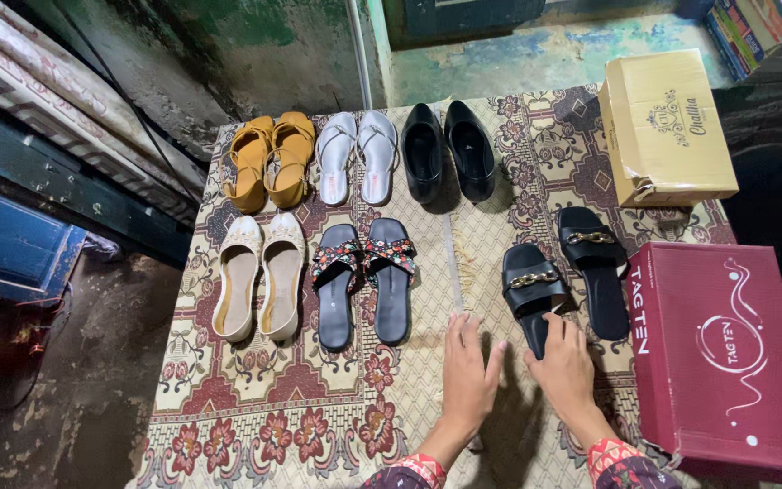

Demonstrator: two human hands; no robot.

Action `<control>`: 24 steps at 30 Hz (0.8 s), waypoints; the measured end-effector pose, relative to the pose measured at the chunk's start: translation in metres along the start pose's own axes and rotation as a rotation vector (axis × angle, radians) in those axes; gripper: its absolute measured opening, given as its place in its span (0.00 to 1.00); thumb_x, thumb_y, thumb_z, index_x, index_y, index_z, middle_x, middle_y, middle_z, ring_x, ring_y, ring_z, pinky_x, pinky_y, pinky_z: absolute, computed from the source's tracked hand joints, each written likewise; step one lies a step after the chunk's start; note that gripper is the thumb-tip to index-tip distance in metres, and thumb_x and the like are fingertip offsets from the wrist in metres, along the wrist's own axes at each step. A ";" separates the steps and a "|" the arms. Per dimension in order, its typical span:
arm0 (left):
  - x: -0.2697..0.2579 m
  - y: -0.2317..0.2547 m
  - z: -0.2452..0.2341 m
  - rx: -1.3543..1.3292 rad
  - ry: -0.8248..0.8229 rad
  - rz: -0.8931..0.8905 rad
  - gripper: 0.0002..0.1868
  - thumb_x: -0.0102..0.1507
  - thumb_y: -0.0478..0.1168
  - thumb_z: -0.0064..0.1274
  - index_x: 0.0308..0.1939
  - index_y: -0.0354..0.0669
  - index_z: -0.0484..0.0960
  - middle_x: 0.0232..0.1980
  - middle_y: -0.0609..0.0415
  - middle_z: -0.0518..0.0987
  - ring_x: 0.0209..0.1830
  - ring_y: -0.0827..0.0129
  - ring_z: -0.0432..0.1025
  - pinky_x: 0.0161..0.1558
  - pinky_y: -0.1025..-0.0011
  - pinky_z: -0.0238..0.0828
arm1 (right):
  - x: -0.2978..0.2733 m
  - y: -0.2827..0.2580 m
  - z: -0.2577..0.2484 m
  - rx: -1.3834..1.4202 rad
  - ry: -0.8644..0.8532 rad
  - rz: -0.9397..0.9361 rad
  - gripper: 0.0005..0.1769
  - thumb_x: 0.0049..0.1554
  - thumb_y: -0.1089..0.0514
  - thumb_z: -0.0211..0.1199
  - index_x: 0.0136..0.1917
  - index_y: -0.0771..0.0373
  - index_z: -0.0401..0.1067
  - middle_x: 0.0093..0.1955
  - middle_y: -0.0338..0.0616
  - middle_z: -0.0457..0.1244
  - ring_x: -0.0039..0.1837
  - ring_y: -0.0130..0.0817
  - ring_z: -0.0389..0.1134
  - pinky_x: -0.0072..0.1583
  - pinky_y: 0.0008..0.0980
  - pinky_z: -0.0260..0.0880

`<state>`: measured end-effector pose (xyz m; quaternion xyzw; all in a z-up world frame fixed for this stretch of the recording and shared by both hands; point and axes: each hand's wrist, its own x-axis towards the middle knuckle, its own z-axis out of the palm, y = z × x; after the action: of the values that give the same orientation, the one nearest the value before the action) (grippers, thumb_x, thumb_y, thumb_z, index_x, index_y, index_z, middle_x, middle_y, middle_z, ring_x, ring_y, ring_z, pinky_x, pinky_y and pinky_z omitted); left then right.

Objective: The person cleans the soles and surfaces of several pairs of sandals and shoes using a cloth.

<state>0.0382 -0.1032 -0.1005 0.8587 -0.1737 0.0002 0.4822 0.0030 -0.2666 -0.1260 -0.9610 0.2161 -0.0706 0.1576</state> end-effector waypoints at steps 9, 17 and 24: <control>0.020 0.014 0.034 -0.139 0.031 -0.059 0.27 0.71 0.49 0.46 0.67 0.33 0.68 0.68 0.36 0.68 0.72 0.43 0.60 0.72 0.54 0.55 | 0.007 0.007 -0.016 0.441 -0.087 0.254 0.44 0.44 0.57 0.77 0.69 0.61 0.58 0.58 0.53 0.69 0.58 0.49 0.73 0.57 0.44 0.73; 0.056 0.015 0.025 -0.779 0.102 -0.401 0.38 0.69 0.66 0.30 0.77 0.51 0.58 0.74 0.47 0.66 0.73 0.60 0.63 0.72 0.62 0.55 | -0.023 -0.022 -0.041 0.875 -0.317 0.169 0.39 0.44 0.60 0.74 0.65 0.65 0.60 0.58 0.53 0.68 0.57 0.38 0.74 0.58 0.36 0.77; 0.054 -0.019 -0.001 -1.599 -0.024 -0.732 0.48 0.63 0.78 0.39 0.66 0.40 0.73 0.53 0.41 0.80 0.45 0.49 0.77 0.48 0.53 0.79 | -0.034 -0.067 -0.071 0.905 -0.281 -0.004 0.31 0.45 0.57 0.75 0.60 0.66 0.66 0.54 0.50 0.67 0.57 0.36 0.73 0.59 0.35 0.75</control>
<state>0.0947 -0.1097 -0.1063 0.2653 0.1592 -0.2851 0.9072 -0.0158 -0.2138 -0.0389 -0.7964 0.1382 -0.0272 0.5882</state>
